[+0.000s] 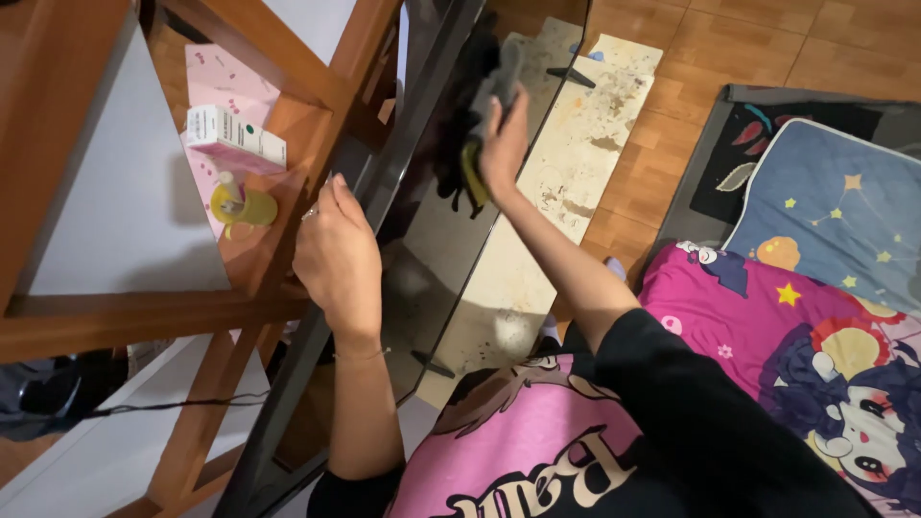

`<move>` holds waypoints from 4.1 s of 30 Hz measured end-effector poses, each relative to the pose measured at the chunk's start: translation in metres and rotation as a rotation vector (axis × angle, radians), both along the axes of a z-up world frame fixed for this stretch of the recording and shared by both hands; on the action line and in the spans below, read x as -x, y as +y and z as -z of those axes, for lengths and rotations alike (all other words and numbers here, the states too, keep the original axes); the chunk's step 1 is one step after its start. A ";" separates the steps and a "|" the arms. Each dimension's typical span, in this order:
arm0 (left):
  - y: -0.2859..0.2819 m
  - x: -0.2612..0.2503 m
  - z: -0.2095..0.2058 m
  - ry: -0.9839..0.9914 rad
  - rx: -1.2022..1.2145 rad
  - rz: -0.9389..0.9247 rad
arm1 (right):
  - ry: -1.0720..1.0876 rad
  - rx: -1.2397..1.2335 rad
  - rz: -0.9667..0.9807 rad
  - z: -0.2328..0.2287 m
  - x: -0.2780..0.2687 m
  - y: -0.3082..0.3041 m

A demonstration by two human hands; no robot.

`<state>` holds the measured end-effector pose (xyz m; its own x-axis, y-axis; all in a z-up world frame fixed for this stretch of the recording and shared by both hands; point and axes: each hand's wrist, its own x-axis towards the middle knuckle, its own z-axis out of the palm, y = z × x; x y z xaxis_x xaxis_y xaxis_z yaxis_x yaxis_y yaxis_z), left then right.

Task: Cleaning a television screen and its frame using a cloth.

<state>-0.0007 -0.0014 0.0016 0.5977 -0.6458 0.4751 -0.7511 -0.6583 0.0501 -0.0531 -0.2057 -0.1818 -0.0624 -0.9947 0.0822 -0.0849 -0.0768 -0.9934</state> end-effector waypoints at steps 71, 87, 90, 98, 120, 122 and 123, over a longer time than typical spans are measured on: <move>-0.239 0.020 0.000 0.067 0.059 0.238 | 0.033 0.312 -0.225 0.026 0.027 -0.128; -0.261 0.028 -0.010 -0.021 0.117 0.248 | 0.359 -0.065 -0.626 0.182 0.055 -0.171; -0.260 0.033 -0.014 -0.018 0.123 0.251 | 0.277 0.122 -0.429 0.150 0.047 -0.204; -0.262 0.028 -0.009 -0.018 0.135 0.259 | -0.008 0.439 -0.403 0.045 0.039 -0.138; -0.261 0.024 0.000 -0.030 0.069 0.177 | 0.070 0.315 0.043 0.092 0.005 -0.289; -0.262 0.024 -0.001 -0.033 0.071 0.179 | 0.012 0.317 -0.036 0.062 0.011 -0.216; -0.261 0.025 0.000 -0.035 0.066 0.181 | -0.046 0.312 -0.113 0.048 0.015 -0.177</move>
<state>-0.0256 -0.2620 0.0016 0.4570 -0.7077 0.5387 -0.8588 -0.5087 0.0603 -0.0680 -0.3827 -0.2301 0.0364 -0.9228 0.3836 -0.0144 -0.3843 -0.9231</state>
